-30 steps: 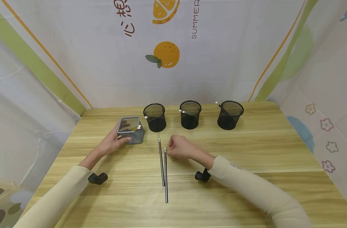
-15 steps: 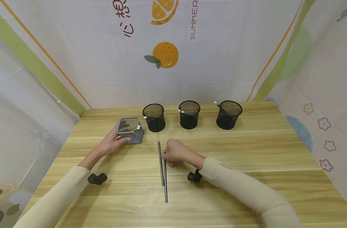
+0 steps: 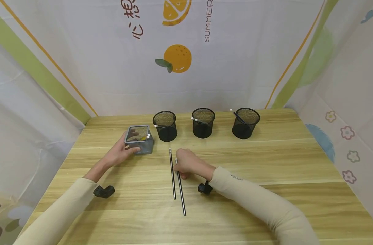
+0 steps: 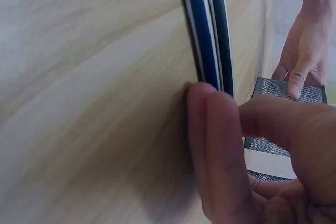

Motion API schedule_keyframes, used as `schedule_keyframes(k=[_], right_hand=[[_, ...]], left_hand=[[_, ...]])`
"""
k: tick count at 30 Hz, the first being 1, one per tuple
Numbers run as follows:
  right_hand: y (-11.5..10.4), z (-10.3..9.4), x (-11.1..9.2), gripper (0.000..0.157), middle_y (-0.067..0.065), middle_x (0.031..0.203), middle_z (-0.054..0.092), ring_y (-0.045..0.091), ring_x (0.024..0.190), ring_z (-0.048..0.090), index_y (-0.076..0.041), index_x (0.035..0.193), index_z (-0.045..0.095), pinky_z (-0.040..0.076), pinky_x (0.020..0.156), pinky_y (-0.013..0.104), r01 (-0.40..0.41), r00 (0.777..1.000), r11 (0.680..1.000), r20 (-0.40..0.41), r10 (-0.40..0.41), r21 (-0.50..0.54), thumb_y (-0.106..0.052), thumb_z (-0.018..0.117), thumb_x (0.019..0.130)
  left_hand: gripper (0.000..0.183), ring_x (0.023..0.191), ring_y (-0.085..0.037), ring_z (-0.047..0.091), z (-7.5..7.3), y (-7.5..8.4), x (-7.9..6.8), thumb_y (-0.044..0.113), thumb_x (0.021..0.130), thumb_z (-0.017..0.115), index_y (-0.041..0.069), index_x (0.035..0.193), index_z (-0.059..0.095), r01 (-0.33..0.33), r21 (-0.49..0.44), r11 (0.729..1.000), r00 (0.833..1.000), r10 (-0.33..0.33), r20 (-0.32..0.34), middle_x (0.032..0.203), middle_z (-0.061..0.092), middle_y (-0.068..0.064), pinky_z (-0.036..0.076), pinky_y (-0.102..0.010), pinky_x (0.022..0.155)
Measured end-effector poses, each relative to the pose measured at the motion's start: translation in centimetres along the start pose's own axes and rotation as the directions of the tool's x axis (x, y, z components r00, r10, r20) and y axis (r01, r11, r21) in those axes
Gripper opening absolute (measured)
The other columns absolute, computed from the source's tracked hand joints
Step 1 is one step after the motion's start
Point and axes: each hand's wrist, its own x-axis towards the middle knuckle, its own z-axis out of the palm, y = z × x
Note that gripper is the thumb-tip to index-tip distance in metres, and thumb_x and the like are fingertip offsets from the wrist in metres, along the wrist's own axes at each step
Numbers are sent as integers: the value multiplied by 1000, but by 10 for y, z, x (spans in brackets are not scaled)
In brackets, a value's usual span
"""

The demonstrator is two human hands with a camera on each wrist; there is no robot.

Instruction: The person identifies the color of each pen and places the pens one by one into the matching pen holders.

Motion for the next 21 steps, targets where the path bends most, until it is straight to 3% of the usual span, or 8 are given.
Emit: schedule_keyframes(k=[12,21], right_hand=[[-3,-1,2,34,5,48,62,14,41,62,-7,56,57,33,37,17,-46,999,999,17,47,-22,-7,73,85],[2,-11,-6,37,-4,40,47,8,36,42,-12,52,47,32,40,21,4,1000,995,12,-2,-98,-7,67,82]], left_hand=[[76,142,-47,32,0,1,1,-2,97,67,-7,155,18,10,-18,1000,1000,-9,8,152,35,-33,31,-58,114],[77,142,-46,31,-1,0,0,0,97,67,-7,156,17,12,-6,1000,1000,-12,13,152,34,-32,30,-59,115]])
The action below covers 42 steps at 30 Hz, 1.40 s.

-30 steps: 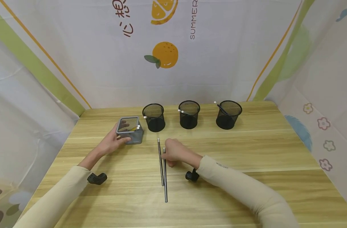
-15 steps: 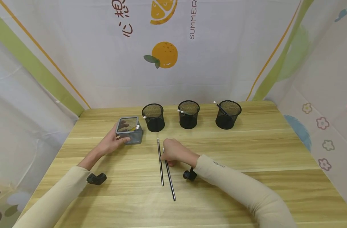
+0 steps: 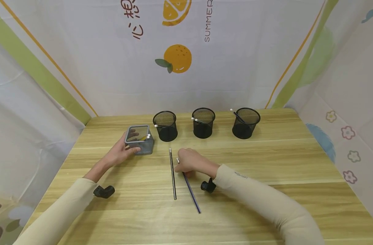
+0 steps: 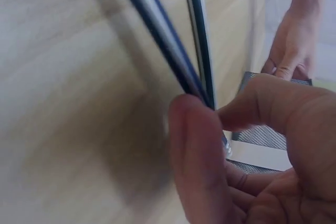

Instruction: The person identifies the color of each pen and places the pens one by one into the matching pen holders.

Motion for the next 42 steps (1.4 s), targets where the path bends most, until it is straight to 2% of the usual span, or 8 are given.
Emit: schedule_keyframes(k=[4,9,13,17,22,28,36,42], right_hand=[[1,-10,-7,32,-1,42,53,11,38,50,-9,57,51,37,44,21,5,1000,1000,7,-5,-13,-8,67,84],[0,-27,-20,44,5,47,60,21,48,67,-11,50,49,45,46,22,26,999,999,31,-27,31,-9,67,90],[2,-41,-30,53,6,46,59,24,52,69,-14,44,44,55,48,26,72,996,995,46,-75,70,-6,62,93],[7,-55,-39,51,5,47,59,23,51,67,-13,45,45,60,53,33,115,993,988,18,-117,98,-3,59,93],[13,-72,-49,45,2,50,61,17,50,66,-15,51,44,60,52,32,131,991,985,-51,-126,111,-2,59,92],[24,-92,-59,44,2,52,60,16,54,67,-17,54,40,53,51,28,120,989,990,-97,-113,70,-5,58,92],[39,-118,-76,33,3,60,63,18,60,70,-12,63,49,46,52,29,110,982,993,-162,-102,46,-9,57,95],[57,-137,-93,25,5,65,65,19,62,71,-8,71,52,57,58,34,78,968,993,-245,-55,85,-8,56,95]], left_hand=[[78,143,-46,31,0,0,0,0,97,67,-6,156,17,-7,14,1000,1000,7,-1,152,35,-32,28,-60,116],[78,142,-46,31,-1,0,0,1,97,68,-6,156,17,-8,22,1000,1000,8,-1,152,36,-32,27,-60,116],[79,142,-46,32,0,0,0,1,97,68,-5,156,17,-1,26,1000,1000,1,-2,152,36,-31,26,-60,117],[78,142,-46,33,0,1,0,2,97,68,-5,156,17,0,26,1000,1000,0,-2,152,37,-31,27,-60,116],[78,140,-48,33,-1,2,-1,1,97,68,-7,155,18,-14,26,1000,1000,15,-7,150,38,-33,26,-62,115],[77,141,-49,32,-1,2,-2,0,97,68,-8,155,18,-22,22,1000,1000,22,-10,151,37,-34,27,-63,115],[77,141,-47,34,0,2,-1,1,97,68,-6,155,18,1,30,1000,1000,0,-9,151,37,-33,29,-61,115],[76,140,-48,33,1,2,-1,0,97,68,-8,155,19,-6,27,1000,1000,7,-14,150,37,-34,29,-62,114]])
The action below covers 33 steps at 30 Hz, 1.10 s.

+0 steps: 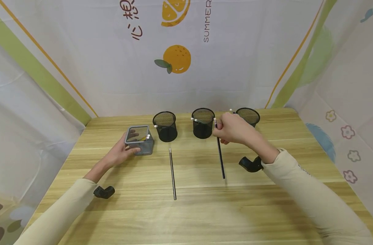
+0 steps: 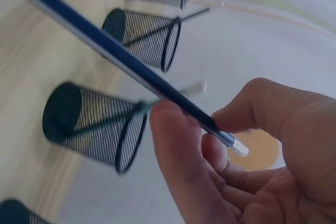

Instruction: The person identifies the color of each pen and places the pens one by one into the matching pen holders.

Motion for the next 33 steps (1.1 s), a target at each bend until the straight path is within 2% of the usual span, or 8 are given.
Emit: schedule_keyframes(k=[4,9,14,21,27,30,31,33], right_hand=[[13,-14,-7,16,8,73,67,22,64,71,-1,82,57,61,60,36,-36,998,998,-56,38,43,-8,56,97],[27,-31,-16,17,15,82,65,27,71,72,5,92,54,63,62,35,-63,992,988,-103,78,140,-8,54,101],[36,-46,-25,18,14,83,68,21,72,72,7,95,57,62,65,27,-60,977,985,-192,91,162,-10,54,102],[51,-58,-33,13,17,87,67,13,69,71,13,103,55,62,66,27,13,933,959,-348,91,284,1,53,101],[62,-69,-37,16,4,83,69,9,68,71,17,103,54,60,65,20,85,873,933,-477,100,351,0,53,100],[65,-72,-38,16,2,85,69,11,71,71,17,98,55,59,67,20,163,834,902,-544,90,400,1,55,100],[67,-73,-39,15,3,86,69,12,71,72,17,96,55,60,68,20,207,822,877,-563,84,433,2,55,99],[70,-73,-38,12,9,87,67,15,71,72,17,93,55,60,71,24,312,801,805,-596,64,505,6,56,98]], left_hand=[[77,141,-47,33,0,1,0,1,97,67,-6,156,18,14,-2,1000,1000,-14,5,151,36,-32,30,-61,115],[78,141,-47,34,-1,2,-1,1,97,68,-6,156,18,10,-4,1000,1000,-10,3,150,38,-32,28,-61,115],[78,140,-48,34,-1,1,-1,1,96,68,-7,155,17,-1,-3,1000,1000,1,-1,148,40,-34,25,-62,116],[80,140,-51,32,0,1,-2,-3,96,67,-9,156,15,3,-19,1000,1000,-3,-8,149,35,-37,27,-64,114],[78,140,-50,32,0,1,-1,-1,97,67,-8,155,16,8,-10,1000,1000,-8,-3,150,35,-36,29,-64,113],[76,141,-49,32,0,2,-1,1,98,67,-8,155,18,6,-11,1000,1000,-6,0,150,36,-35,30,-63,113],[76,141,-49,32,0,2,-2,1,98,67,-8,155,18,5,-14,1000,1000,-4,1,150,36,-35,30,-63,113],[75,141,-49,33,-1,1,-2,1,98,67,-8,155,19,1,-16,1000,1000,-1,0,150,36,-34,30,-63,114]])
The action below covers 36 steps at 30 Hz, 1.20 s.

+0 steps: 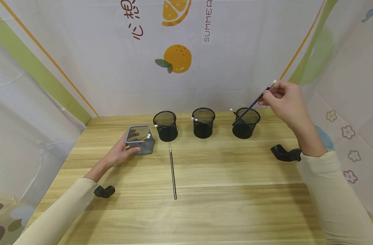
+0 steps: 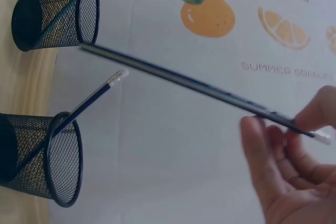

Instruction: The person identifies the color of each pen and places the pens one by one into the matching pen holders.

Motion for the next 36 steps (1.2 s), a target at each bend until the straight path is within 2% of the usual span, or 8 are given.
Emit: schedule_keyframes(k=[3,8,14,20,25,30,33,36], right_hand=[[4,-3,2,8,15,88,65,19,71,72,14,90,56,60,73,28,34,999,979,-33,-28,199,10,58,95],[6,-6,7,7,17,86,61,22,75,69,11,89,54,60,75,32,107,990,925,-123,-66,366,14,58,93],[5,-8,15,10,17,83,54,24,75,56,10,85,51,62,74,35,202,968,867,-229,-105,455,15,58,91],[11,-9,22,10,17,81,55,22,72,55,9,83,51,63,71,31,264,941,845,-315,-120,465,15,55,90],[24,-4,25,11,18,80,51,20,66,57,5,83,54,62,69,27,297,920,875,-360,-155,383,14,55,90],[39,1,22,10,13,88,53,14,71,60,-2,90,57,57,71,15,257,918,964,-328,-223,64,7,55,94],[47,5,19,7,6,97,55,10,80,60,-2,94,57,53,69,11,232,921,964,-289,-261,-132,4,55,95],[54,11,14,4,0,103,55,8,86,61,5,98,56,52,72,10,258,920,939,-237,-310,-228,6,54,94]], left_hand=[[75,140,-48,34,0,0,1,2,97,68,-7,155,20,-1,0,1000,1000,1,-1,150,38,-33,30,-62,114],[76,140,-48,35,0,-1,1,1,97,68,-6,155,20,-6,10,1000,1000,6,-4,149,40,-33,29,-62,114],[76,140,-48,35,1,-2,1,1,97,68,-6,155,19,-5,9,1000,1000,5,-3,149,39,-33,29,-62,114],[75,140,-48,34,0,-2,0,0,97,67,-6,155,18,1,5,1000,1000,-1,2,150,37,-33,32,-61,113],[75,140,-48,34,0,-2,0,0,97,67,-7,155,19,-6,1,1000,1000,6,1,151,37,-33,32,-61,113],[75,141,-48,33,0,-1,-1,2,97,68,-7,154,20,-22,-3,1000,1000,22,-2,150,38,-33,28,-61,115],[76,140,-49,33,0,-1,-1,3,97,68,-7,155,20,-26,0,1000,1000,26,-3,149,39,-33,27,-61,116],[76,140,-49,34,0,-1,-1,3,97,69,-7,154,21,-27,6,1000,1000,27,-5,148,39,-33,28,-62,115]])
